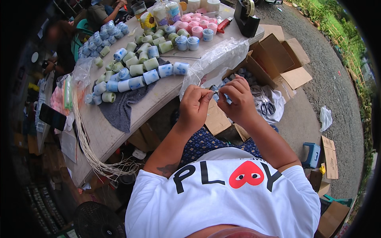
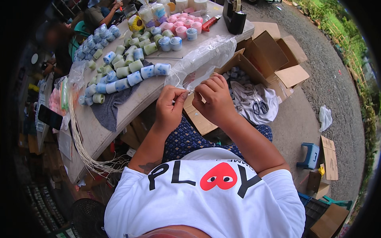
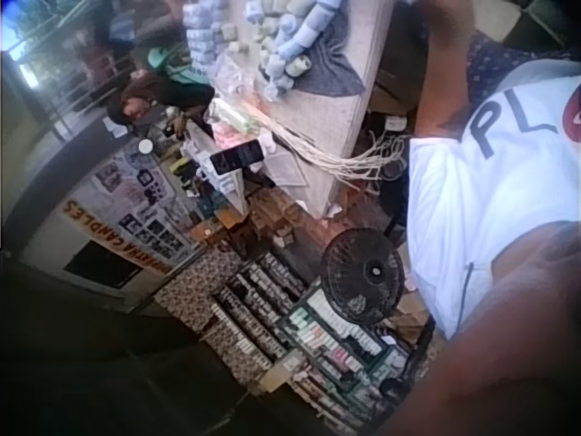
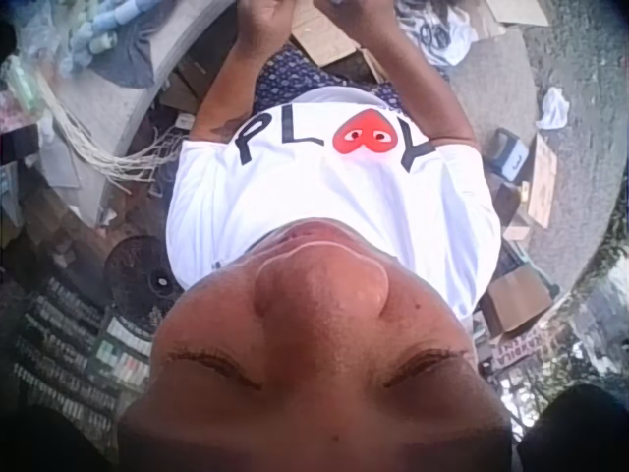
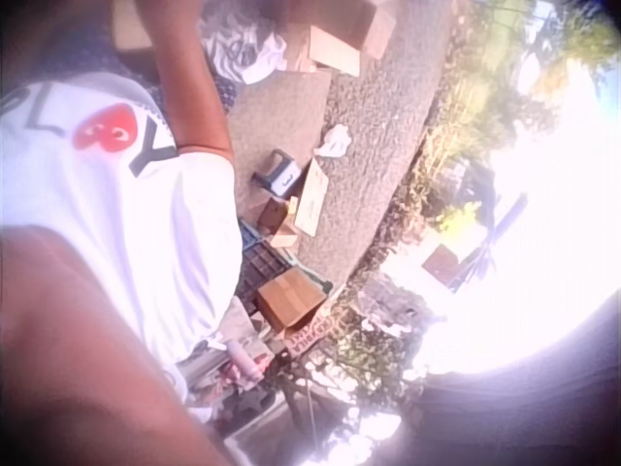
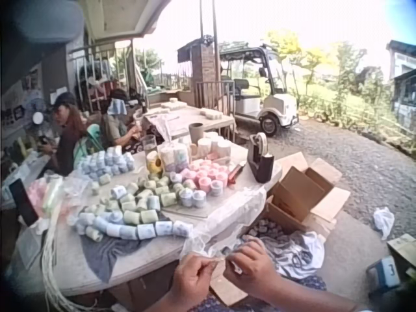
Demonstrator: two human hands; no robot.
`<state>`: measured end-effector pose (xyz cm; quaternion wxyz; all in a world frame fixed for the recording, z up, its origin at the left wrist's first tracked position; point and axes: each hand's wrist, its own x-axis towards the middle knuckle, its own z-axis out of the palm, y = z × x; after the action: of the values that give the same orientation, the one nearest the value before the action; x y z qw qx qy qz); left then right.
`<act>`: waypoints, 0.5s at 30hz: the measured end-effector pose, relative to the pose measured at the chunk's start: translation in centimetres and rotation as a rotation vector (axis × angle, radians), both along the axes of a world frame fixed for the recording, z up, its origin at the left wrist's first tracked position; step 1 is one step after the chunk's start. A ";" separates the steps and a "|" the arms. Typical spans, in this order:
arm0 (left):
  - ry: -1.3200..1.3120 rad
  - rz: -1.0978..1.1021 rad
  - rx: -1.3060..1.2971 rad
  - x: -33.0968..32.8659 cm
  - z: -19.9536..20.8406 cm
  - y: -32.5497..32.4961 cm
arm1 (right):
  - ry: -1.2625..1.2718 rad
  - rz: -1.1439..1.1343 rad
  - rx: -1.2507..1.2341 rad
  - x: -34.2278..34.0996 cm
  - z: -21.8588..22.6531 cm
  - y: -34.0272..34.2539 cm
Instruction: The person sits at a table outdoors and repeatedly picks up small cylindrical candles, inserts a wick, and trims the excess with scissors. They place finished candles into a cardboard box and continue the process with multiple units.
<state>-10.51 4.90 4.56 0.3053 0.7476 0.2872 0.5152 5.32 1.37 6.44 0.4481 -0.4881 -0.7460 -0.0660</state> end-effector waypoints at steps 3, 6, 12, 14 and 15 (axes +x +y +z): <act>-0.011 -0.008 -0.005 -0.2 0.2 0.0 | 0.052 0.030 -0.101 0.6 0.3 -0.2; 0.005 -0.021 0.006 -0.3 0.7 0.1 | 0.213 0.108 -0.289 0.6 1.5 -0.8; 0.009 -0.073 -0.056 -0.5 0.5 0.3 | 0.085 0.232 -0.299 0.4 2.4 -0.7; 0.040 -0.115 -0.048 -0.7 0.5 0.6 | -0.026 0.251 -0.254 0.9 1.4 -0.4; 0.058 -0.132 -0.045 -1.0 0.5 0.7 | -0.075 0.242 -0.232 0.9 1.3 -0.4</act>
<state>-11.46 5.60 5.06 0.3468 0.7725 0.2575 0.4655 6.25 1.01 7.73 0.3655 -0.4404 -0.8181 0.0567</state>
